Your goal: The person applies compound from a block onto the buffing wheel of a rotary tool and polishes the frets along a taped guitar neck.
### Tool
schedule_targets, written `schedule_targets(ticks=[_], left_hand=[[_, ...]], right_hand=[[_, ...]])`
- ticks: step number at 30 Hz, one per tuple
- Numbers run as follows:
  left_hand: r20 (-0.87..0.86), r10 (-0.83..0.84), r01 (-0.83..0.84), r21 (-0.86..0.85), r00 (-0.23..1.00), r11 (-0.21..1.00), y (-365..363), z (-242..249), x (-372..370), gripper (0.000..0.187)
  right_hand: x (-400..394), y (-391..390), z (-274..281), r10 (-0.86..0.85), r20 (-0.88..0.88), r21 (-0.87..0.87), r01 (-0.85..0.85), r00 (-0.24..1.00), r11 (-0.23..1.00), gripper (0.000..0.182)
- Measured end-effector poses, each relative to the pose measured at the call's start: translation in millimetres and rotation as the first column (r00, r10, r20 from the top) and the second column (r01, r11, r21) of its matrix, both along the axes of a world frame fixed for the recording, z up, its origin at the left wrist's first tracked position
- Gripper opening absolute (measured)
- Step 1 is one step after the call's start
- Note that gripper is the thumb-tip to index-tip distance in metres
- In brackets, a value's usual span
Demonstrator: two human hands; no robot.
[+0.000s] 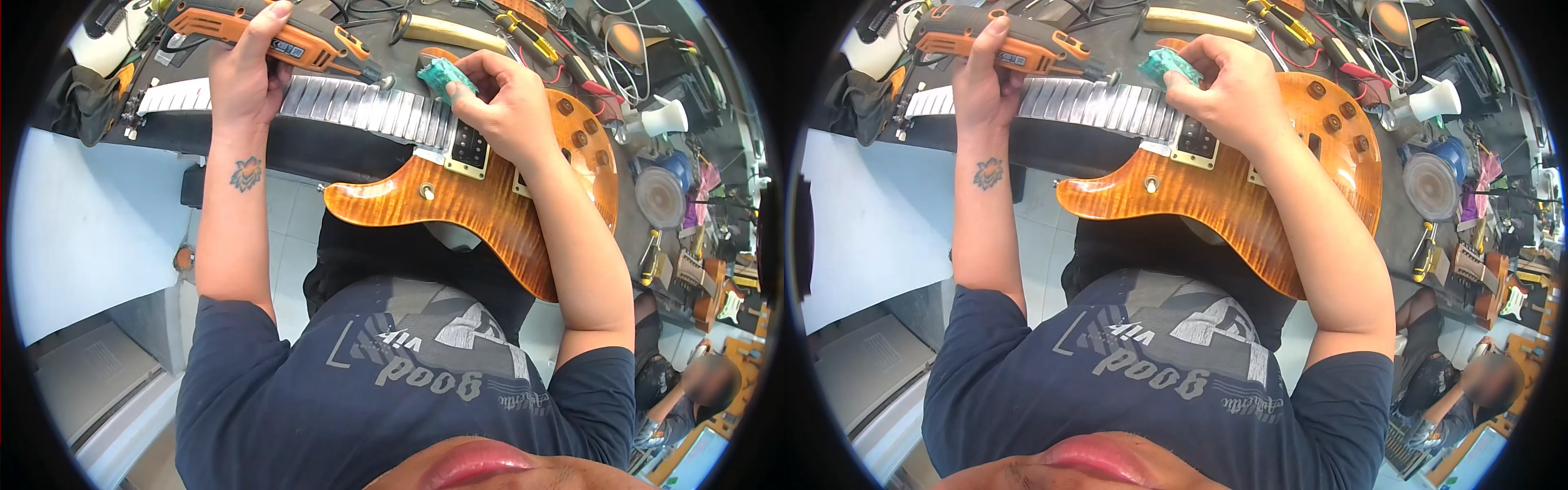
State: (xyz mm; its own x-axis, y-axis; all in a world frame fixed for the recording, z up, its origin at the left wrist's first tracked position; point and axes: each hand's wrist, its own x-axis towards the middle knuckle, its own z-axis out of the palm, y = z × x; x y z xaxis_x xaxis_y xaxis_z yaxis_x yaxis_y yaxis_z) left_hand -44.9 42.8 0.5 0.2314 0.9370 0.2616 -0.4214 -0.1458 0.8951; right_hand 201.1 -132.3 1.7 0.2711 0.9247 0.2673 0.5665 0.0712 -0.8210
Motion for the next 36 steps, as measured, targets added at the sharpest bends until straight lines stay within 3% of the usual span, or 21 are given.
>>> schedule_targets(ticks=[12, 18, 21, 24, 27, 30, 33, 36], left_hand=[[-0.020, -0.035, 0.035, 0.008, 0.999, 0.999, 8.3, -2.5, -4.6, 0.024], [0.055, 0.049, -0.047, -0.023, 0.997, 0.999, -2.7, 6.2, 10.0, 0.023], [-0.002, -0.065, 0.065, 0.002, 0.998, 0.998, 11.4, 0.6, -4.8, 0.024], [0.096, 0.034, -0.026, -0.083, 0.995, 0.996, -4.2, 9.1, 10.5, 0.024], [0.019, -0.036, 0.037, -0.030, 0.999, 0.999, 5.5, 0.8, -2.7, 0.024], [0.059, 0.044, -0.040, -0.069, 0.997, 0.997, -5.2, 7.5, 8.6, 0.026], [-0.032, -0.083, 0.081, -0.043, 0.996, 0.996, 11.4, -4.2, -11.9, 0.027], [0.016, 0.006, -0.006, 0.001, 1.000, 1.000, 1.6, -0.3, -1.3, 0.027]], right_hand=[[3.6, -1.6, 0.1, 0.006, 0.051, 0.011, -0.007, 0.999, 1.000, 0.035], [2.1, -2.3, -0.5, 0.001, 0.045, 0.018, -0.002, 0.999, 1.000, 0.035], [2.1, -2.8, -0.3, 0.003, 0.041, 0.013, -0.003, 0.999, 1.000, 0.035], [2.1, -2.5, -0.3, 0.004, 0.061, 0.006, -0.004, 0.998, 1.000, 0.034], [2.5, -2.7, -0.1, 0.010, 0.036, 0.007, -0.010, 0.999, 1.000, 0.034], [2.2, -2.6, -0.9, 0.009, 0.026, -0.004, -0.009, 1.000, 1.000, 0.033], [3.3, -2.2, -1.6, 0.013, 0.013, 0.006, -0.013, 1.000, 1.000, 0.033], [1.8, -2.5, -2.4, 0.012, 0.009, -0.001, -0.012, 1.000, 1.000, 0.033]])
